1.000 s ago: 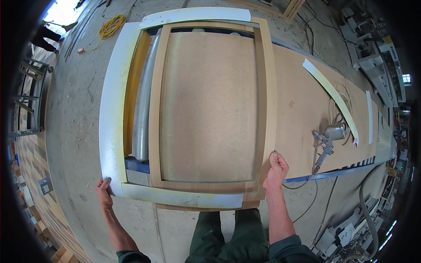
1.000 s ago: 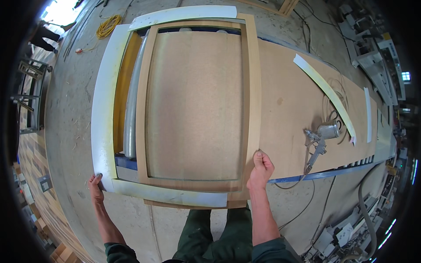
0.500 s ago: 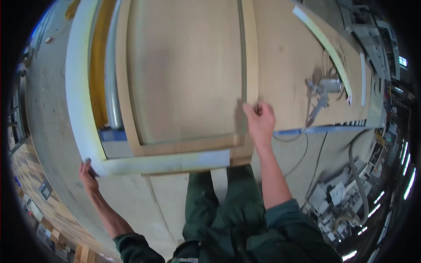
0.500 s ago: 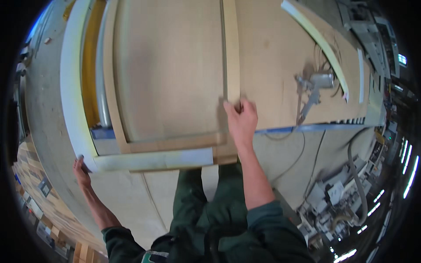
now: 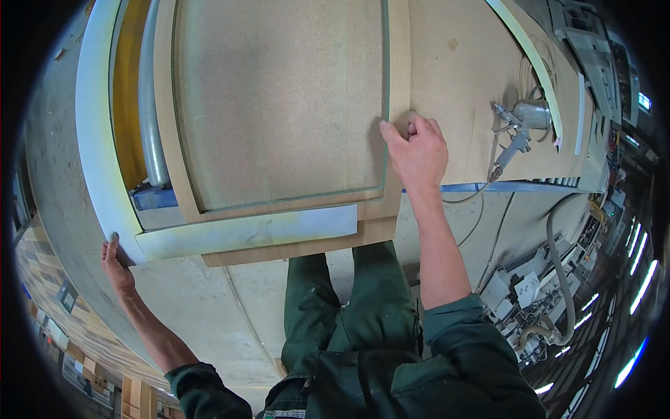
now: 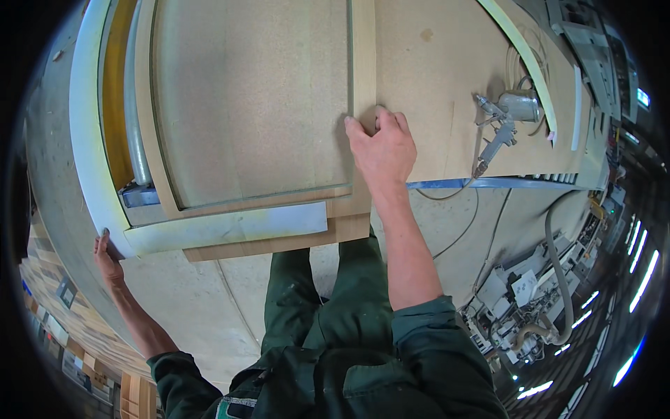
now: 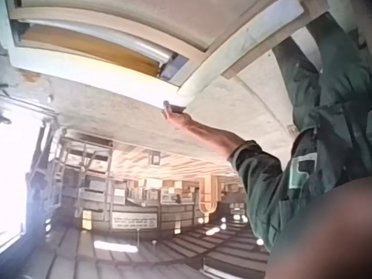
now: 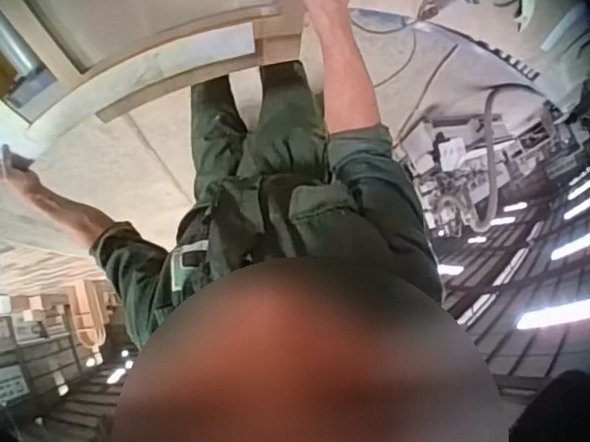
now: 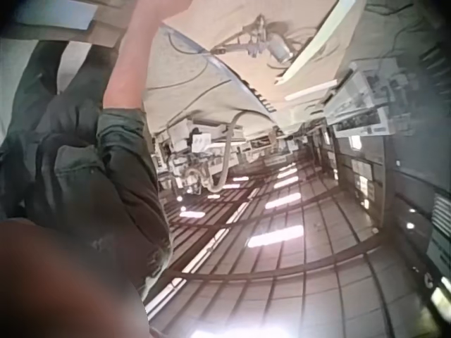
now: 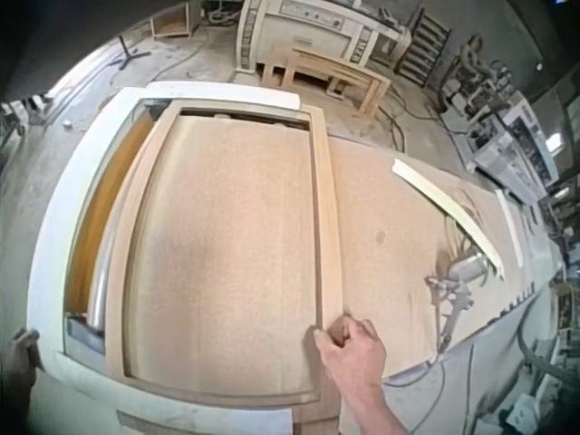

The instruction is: Spray painting a wooden frame and applying protective masking tape.

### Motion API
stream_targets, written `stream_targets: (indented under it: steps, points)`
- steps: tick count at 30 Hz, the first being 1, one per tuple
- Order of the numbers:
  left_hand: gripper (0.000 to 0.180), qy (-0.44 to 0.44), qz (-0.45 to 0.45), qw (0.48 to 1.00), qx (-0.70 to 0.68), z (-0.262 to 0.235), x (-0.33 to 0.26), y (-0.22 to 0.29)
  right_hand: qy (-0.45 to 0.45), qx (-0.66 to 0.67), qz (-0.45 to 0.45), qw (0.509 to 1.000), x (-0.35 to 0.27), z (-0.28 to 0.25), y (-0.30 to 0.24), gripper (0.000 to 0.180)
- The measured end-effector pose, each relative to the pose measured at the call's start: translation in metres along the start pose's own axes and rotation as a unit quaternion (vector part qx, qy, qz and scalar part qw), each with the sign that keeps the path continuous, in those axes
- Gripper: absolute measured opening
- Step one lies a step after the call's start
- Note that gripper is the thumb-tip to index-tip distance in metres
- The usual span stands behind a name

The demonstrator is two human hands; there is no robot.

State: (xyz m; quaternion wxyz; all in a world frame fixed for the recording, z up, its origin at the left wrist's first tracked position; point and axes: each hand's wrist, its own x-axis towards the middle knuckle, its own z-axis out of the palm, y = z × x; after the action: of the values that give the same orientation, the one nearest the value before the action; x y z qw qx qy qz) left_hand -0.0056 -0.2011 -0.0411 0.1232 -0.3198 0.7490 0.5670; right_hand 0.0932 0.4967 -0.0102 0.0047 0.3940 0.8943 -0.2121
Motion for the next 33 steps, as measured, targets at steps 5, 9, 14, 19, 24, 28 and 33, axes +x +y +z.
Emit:
stream_targets:
  steps: [5,9,14,19,24,28,33]
  points:
    - [0.009,-0.004,0.01,1.0,0.007,0.005,0.006,0.013,0.026,0.0,-0.024,0.999,0.015,0.004,-0.002,0.041]
    - [0.01,0.021,-0.002,1.0,0.006,0.025,-0.001,0.015,-0.01,-0.021,0.005,1.0,0.025,-0.007,-0.008,0.041]
    - [0.013,0.027,0.004,1.0,0.013,0.022,0.001,0.016,0.01,-0.055,-0.045,0.997,0.02,0.007,0.01,0.048]
    - [0.017,0.015,0.004,1.0,0.022,0.022,0.002,0.018,-0.011,-0.093,-0.035,0.995,0.019,0.006,0.002,0.053]
    - [0.021,0.028,-0.009,0.997,0.078,0.06,-0.021,0.026,-0.061,-0.147,-0.015,0.987,0.018,-0.004,-0.013,0.058]
    - [0.031,0.036,0.021,0.989,0.145,0.032,-0.007,0.017,-0.075,-0.159,-0.027,0.984,0.021,0.0,-0.019,0.056]
    - [0.052,0.05,0.1,0.975,0.191,0.04,-0.022,0.024,-0.073,-0.204,-0.042,0.975,0.025,0.003,-0.015,0.052]
